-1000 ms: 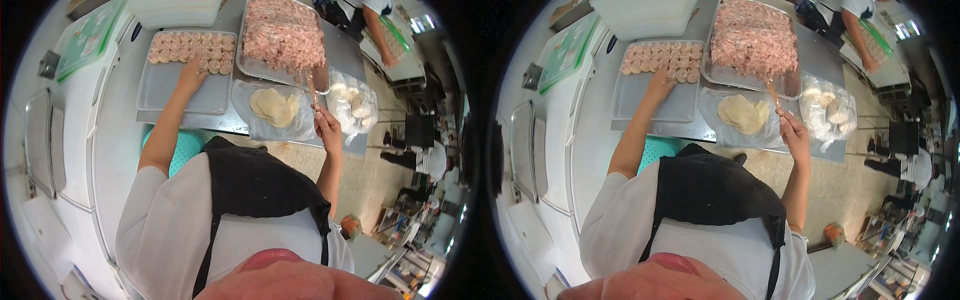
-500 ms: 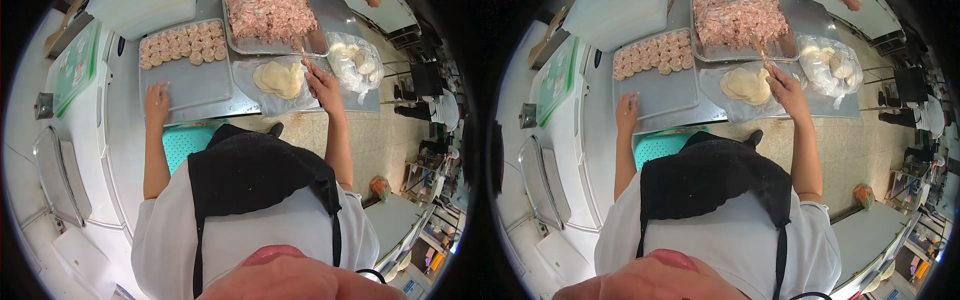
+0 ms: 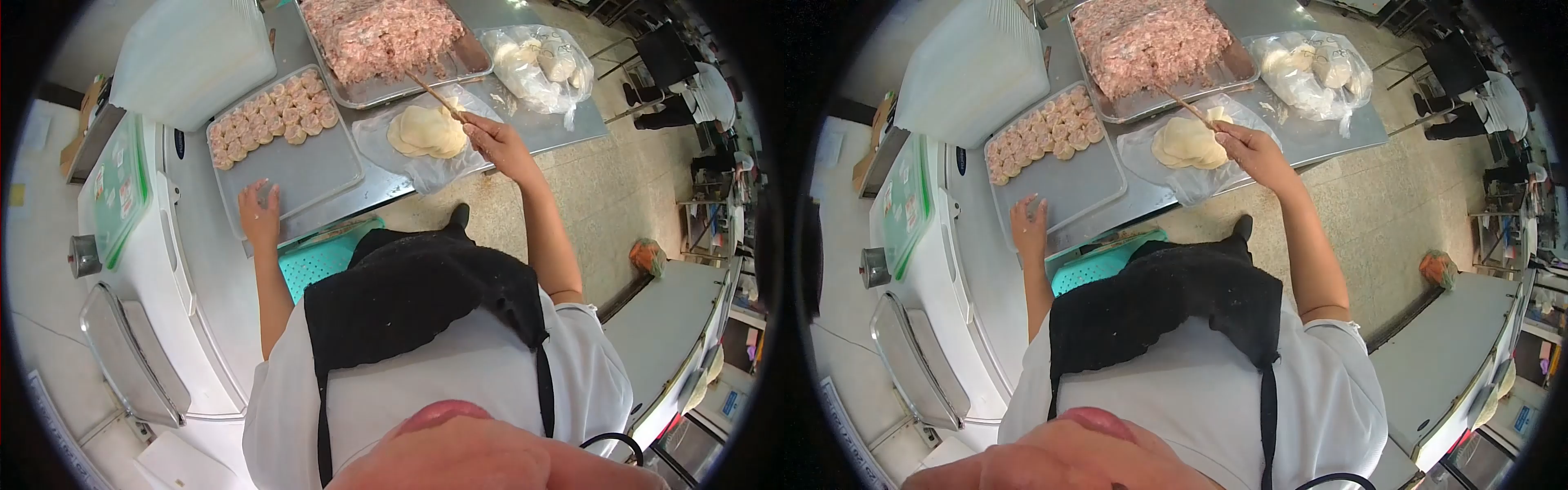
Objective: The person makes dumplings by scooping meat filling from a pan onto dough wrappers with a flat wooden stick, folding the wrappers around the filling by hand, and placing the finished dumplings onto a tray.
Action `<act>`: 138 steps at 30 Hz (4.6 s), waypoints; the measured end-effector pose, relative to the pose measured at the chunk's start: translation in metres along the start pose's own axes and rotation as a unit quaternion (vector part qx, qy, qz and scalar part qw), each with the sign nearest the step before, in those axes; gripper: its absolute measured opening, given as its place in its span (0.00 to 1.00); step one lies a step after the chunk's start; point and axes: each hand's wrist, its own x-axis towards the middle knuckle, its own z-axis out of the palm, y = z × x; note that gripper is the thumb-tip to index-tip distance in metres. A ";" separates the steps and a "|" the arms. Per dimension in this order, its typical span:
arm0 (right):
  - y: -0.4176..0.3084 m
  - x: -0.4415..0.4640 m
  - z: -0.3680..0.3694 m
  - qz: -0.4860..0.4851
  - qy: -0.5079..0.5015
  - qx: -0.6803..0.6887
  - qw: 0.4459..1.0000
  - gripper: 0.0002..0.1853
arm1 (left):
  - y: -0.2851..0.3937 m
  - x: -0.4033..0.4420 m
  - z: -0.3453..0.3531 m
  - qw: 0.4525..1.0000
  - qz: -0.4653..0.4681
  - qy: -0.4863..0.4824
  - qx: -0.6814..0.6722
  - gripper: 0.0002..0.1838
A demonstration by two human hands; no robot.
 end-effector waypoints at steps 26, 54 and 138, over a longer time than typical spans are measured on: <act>0.089 -0.154 -0.163 0.032 -0.006 0.016 0.999 0.18 | 0.097 -0.189 0.022 0.991 -0.056 0.125 0.014 0.14; 0.128 -0.135 -0.189 0.018 -0.115 0.006 0.993 0.18 | 0.302 -0.024 0.099 0.973 0.118 -0.065 -0.186 0.11; 0.023 0.247 -0.104 -0.172 -0.395 -0.352 0.831 0.20 | 0.235 0.115 -0.011 0.996 0.015 -0.073 -0.049 0.26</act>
